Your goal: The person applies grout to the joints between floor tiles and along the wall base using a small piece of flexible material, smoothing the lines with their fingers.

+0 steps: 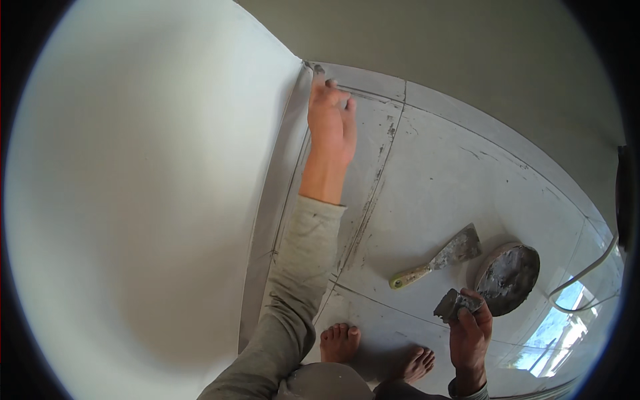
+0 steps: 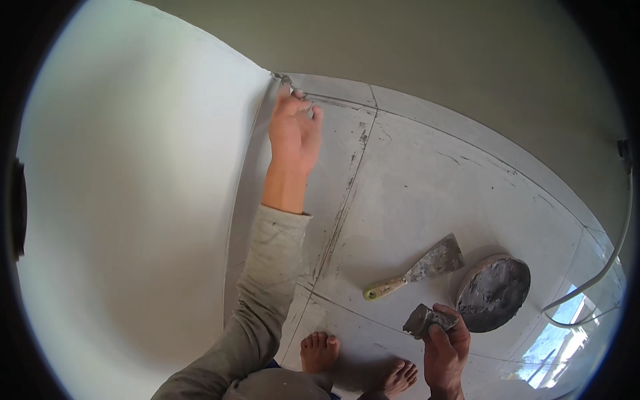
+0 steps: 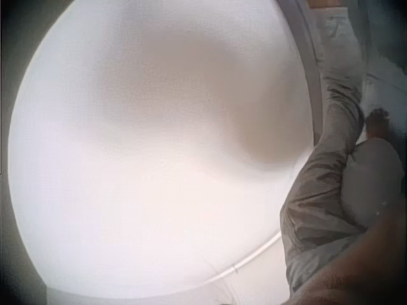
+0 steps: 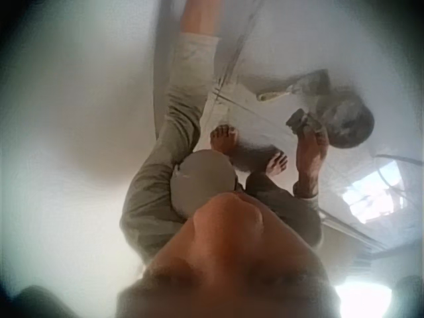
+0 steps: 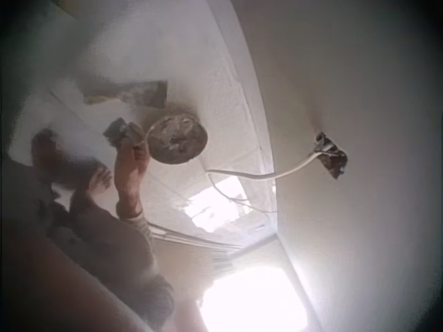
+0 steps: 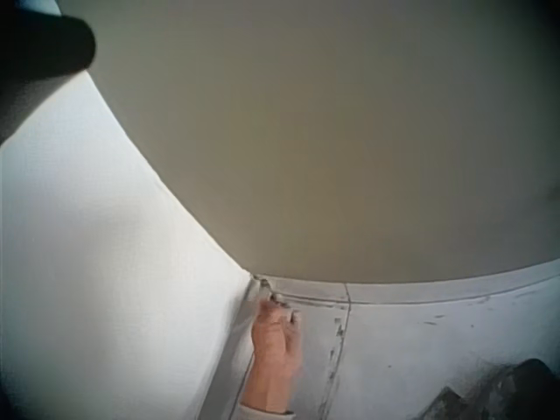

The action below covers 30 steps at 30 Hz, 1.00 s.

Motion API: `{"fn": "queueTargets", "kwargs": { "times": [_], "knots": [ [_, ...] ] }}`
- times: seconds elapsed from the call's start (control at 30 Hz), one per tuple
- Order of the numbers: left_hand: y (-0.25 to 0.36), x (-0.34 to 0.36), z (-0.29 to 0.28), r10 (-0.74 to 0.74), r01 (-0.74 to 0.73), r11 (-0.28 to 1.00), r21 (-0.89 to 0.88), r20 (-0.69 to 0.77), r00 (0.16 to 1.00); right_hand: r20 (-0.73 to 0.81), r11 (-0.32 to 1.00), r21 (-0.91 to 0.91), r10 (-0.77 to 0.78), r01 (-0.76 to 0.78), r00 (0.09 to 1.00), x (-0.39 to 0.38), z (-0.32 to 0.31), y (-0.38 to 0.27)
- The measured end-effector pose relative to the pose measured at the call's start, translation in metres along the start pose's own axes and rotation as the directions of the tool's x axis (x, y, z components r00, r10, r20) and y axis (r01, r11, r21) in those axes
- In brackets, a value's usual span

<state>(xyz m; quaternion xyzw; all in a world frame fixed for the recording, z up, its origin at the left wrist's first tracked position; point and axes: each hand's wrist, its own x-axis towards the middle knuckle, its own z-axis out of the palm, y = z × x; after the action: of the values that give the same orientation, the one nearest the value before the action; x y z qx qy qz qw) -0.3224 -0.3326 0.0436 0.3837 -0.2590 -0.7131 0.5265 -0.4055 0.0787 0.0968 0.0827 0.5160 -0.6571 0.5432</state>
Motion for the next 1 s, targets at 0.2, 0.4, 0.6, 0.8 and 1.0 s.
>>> {"fn": "queueTargets", "kwargs": {
  "times": [0.2,0.4,0.6,0.8,1.0],
  "knots": [
    [-0.021,-0.006,-0.036,0.313,-0.231,0.113,0.966,0.186,0.931,-0.038,1.000,0.002,-0.004,0.004,0.999,0.005,0.009,-0.001],
    [-0.015,0.011,-0.026,0.332,-0.328,-0.416,0.848,0.478,0.814,-0.006,1.000,-0.009,-0.010,0.010,1.000,0.007,0.006,0.002],
    [-0.016,0.043,-0.029,0.186,-0.181,-0.630,0.756,0.372,0.909,0.008,0.999,-0.033,-0.004,0.004,1.000,0.005,0.002,0.005],
    [-0.007,0.042,-0.028,0.015,-0.170,-0.635,0.753,0.233,0.972,-0.036,1.000,-0.011,-0.004,0.003,0.999,0.004,0.006,0.002],
    [0.008,0.043,-0.041,-0.005,-0.160,-0.662,0.732,0.209,0.978,-0.010,1.000,0.003,-0.009,0.009,1.000,0.001,0.007,0.002]
  ]
}}
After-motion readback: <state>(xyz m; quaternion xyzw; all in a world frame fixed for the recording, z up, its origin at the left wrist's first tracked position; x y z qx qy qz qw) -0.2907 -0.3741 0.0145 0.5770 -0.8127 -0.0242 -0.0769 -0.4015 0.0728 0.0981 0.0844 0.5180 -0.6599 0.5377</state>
